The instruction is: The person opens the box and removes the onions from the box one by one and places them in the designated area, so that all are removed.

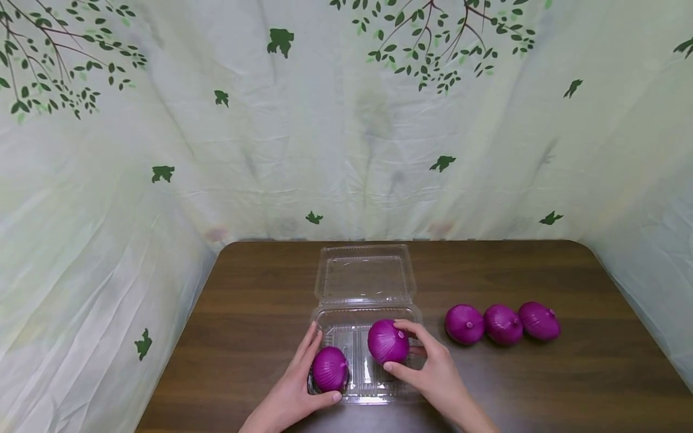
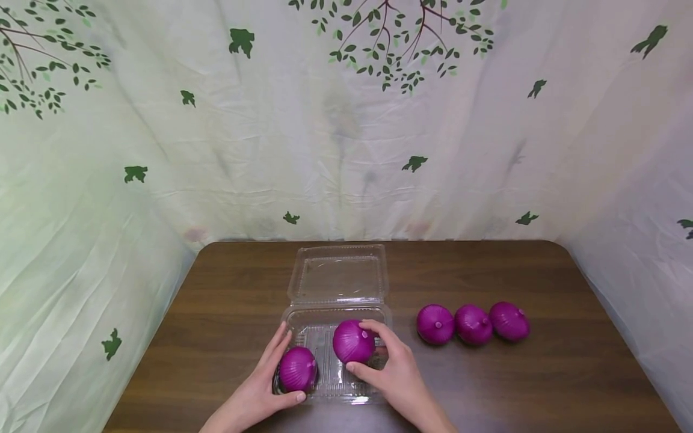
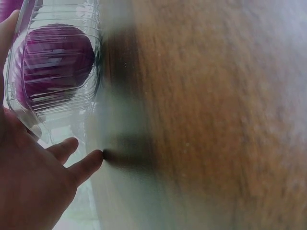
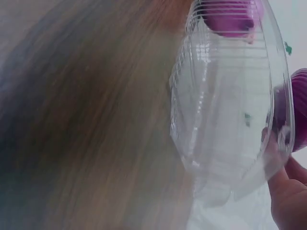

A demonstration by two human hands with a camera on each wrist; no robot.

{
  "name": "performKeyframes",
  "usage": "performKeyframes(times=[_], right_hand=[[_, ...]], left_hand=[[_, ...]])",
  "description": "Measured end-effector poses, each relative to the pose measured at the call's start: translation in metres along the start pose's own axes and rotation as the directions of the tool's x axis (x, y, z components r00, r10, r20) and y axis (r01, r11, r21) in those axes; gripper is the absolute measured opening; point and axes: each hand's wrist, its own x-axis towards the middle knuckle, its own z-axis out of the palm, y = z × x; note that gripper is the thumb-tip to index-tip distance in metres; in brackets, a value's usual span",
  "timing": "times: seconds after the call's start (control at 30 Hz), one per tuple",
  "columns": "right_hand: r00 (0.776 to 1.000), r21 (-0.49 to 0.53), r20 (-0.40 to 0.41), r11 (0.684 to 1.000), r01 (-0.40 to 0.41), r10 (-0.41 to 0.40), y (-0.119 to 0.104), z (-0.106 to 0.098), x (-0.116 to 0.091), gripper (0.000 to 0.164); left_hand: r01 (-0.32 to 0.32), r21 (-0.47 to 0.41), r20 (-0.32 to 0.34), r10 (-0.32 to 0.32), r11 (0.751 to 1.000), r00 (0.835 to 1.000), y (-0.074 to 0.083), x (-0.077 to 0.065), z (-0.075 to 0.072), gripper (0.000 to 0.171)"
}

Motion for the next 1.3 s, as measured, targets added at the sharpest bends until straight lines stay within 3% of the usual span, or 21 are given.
performKeyframes(times=[0.2,0.27,0.43,0.57,0.87,1.1,1.3], right_hand=[[0.998,0.125,-0.010,0.990,-0.063,0.064,-0.003,-0.008,-0.010,0.065],[0.997,0.123,-0.015,0.990,-0.068,0.071,-0.003,-0.011,-0.013,0.064],[0.999,0.012,-0.033,1.000,0.028,-0.028,0.002,-0.023,-0.021,0.063],[0.998,-0.059,-0.023,0.997,0.053,-0.055,0.007,-0.036,-0.028,0.064],[0.996,-0.130,-0.078,0.990,-0.054,0.045,0.018,-0.056,-0.042,0.071],[0.995,-0.309,-0.099,0.951,-0.026,-0.005,0.028,-0.071,-0.047,0.075],[0.996,-0.412,-0.091,0.910,-0.041,0.004,0.037,-0.081,-0.051,0.075]], left_hand=[[-0.005,-0.004,-0.007,0.005,1.000,1.000,-0.001,-0.001,-0.001,0.112],[-0.008,-0.010,-0.012,0.008,1.000,1.000,-0.001,-0.001,0.000,0.112],[-0.023,-0.027,-0.016,0.022,0.999,1.000,-0.001,-0.002,0.002,0.112],[-0.025,-0.031,-0.021,0.024,0.999,0.999,-0.001,-0.001,0.001,0.111],[-0.014,-0.019,0.006,0.014,1.000,1.000,0.003,0.000,-0.001,0.114],[-0.016,0.001,0.003,0.016,1.000,1.000,0.003,0.000,-0.001,0.113],[-0.016,0.011,-0.001,0.016,1.000,1.000,0.003,0.000,0.000,0.112]])
